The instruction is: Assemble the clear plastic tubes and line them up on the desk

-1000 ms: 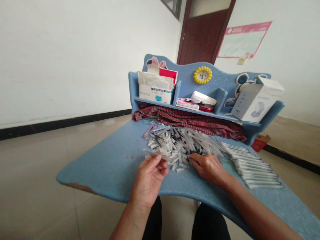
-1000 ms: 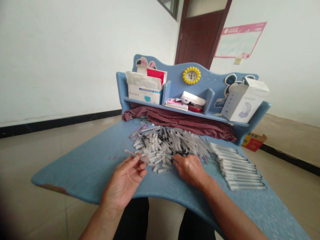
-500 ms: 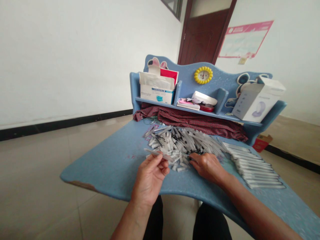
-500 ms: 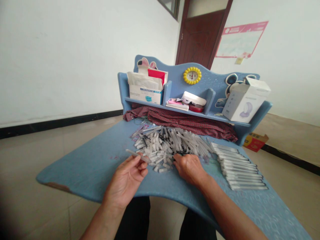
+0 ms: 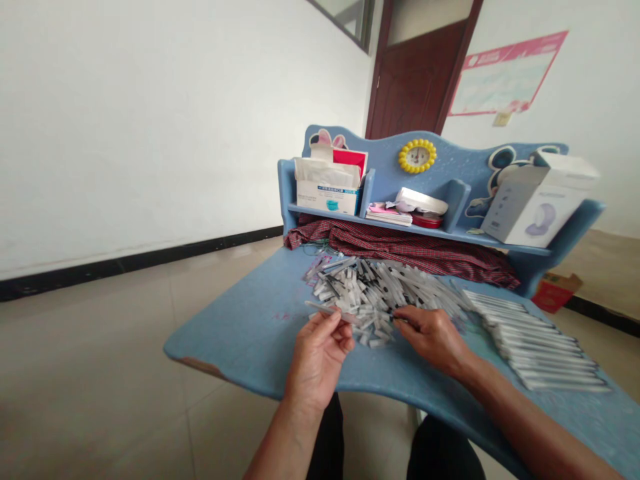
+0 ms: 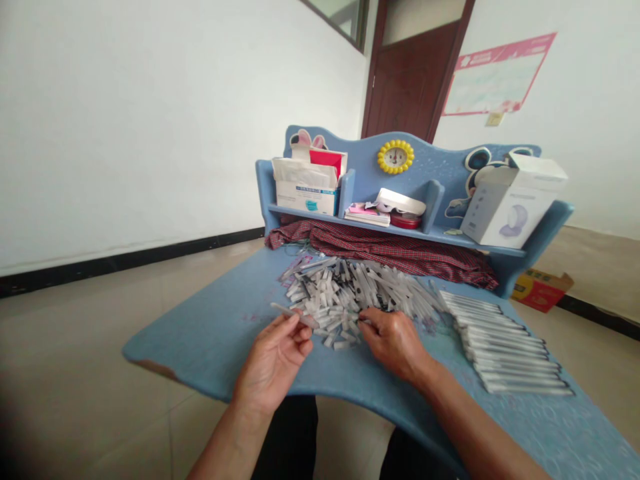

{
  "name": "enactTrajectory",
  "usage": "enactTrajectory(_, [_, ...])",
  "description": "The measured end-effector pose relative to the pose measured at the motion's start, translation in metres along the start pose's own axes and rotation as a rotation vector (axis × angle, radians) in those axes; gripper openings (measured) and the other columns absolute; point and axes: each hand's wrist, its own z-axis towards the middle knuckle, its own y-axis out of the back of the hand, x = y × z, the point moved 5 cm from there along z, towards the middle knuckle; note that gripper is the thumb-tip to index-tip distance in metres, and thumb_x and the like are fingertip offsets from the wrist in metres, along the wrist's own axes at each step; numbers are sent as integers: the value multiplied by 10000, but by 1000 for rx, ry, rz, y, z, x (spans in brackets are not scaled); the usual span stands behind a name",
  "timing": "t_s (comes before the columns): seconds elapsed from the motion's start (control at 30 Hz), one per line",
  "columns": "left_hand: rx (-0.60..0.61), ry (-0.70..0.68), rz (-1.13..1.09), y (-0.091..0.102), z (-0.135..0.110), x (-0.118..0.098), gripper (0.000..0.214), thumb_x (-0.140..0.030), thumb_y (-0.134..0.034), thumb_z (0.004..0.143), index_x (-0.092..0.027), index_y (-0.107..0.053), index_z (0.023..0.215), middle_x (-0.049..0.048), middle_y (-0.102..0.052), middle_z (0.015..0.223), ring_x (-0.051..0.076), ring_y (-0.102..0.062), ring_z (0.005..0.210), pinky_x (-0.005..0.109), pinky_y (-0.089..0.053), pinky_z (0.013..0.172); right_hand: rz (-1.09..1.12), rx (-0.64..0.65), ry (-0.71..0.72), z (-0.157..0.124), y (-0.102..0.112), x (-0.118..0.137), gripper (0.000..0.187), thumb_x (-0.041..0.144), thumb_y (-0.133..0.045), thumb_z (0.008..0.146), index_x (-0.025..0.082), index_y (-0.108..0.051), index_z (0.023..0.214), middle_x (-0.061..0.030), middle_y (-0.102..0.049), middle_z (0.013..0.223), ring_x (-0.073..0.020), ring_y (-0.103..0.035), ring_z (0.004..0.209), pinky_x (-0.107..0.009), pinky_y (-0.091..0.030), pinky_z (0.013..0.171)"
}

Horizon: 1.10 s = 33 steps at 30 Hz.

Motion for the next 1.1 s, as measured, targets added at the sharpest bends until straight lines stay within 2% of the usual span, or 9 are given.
enactTrajectory(0.07, [-2,-1,4,0,0,0,158,-130,-725,624,-118,-614,736,8,-644,649,76,-562,534,171,-446,476,409,54,-69,-3,2,7,255,352,-487,835,178,-666,883,11,-594,514,-111,-537,447,-208,-390,451])
enactTrajectory(0.13, [2,-3,11,0,0,0,156,-134,-724,631,-120,-613,740,9,-645,657,77,-563,541,174,-447,481,698,114,-157,-6,3,16,283,397,-544,794,153,-655,883,43,-514,421,-91,-454,361,-197,-348,383])
enactTrajectory(0.27, [25,-10,39,0,-1,1,149,-144,-712,655,-118,-611,762,7,-638,661,78,-561,548,177,-445,484,964,135,-212,-9,4,32,294,391,-615,739,133,-643,876,57,-502,379,-73,-406,314,-190,-340,354])
enactTrajectory(0.37, [42,-14,58,-1,-2,1,166,-148,-713,654,-118,-609,779,-2,-627,652,76,-555,541,175,-437,475,1062,128,-224,-10,1,38,293,379,-637,722,133,-636,880,60,-507,377,-73,-410,309,-191,-354,350])
enactTrajectory(0.47, [39,-16,59,0,-1,1,185,-158,-723,643,-118,-606,781,-3,-626,653,77,-554,541,177,-436,472,1103,118,-229,-12,-2,38,236,351,-646,720,144,-626,831,33,-571,447,-83,-480,370,-201,-416,402])
enactTrajectory(0.6, [34,-15,57,0,0,2,197,-168,-736,627,-116,-602,761,-3,-624,649,78,-554,543,176,-437,469,1154,78,-188,-13,-2,36,141,285,-642,733,149,-608,753,-21,-659,576,-115,-589,487,-211,-465,466])
enactTrajectory(0.73, [39,-17,57,1,0,2,190,-157,-731,633,-115,-604,768,-3,-623,643,77,-554,543,175,-440,473,1324,73,-139,-13,-1,32,106,254,-631,752,149,-614,755,-38,-676,609,-154,-630,496,-247,-492,456])
enactTrajectory(0.87, [33,-19,55,0,0,1,191,-147,-732,630,-114,-605,769,0,-626,644,78,-558,544,176,-445,473,1454,5,-194,-13,-1,25,134,245,-685,703,153,-604,755,-72,-713,754,-187,-663,530,-263,-509,434])
enactTrajectory(1.1, [31,-24,66,-2,0,1,194,-151,-739,619,-114,-605,753,7,-635,650,78,-558,542,174,-448,468,1476,-22,-214,-14,-1,22,158,239,-723,670,144,-617,739,-78,-711,757,-187,-668,550,-248,-509,426])
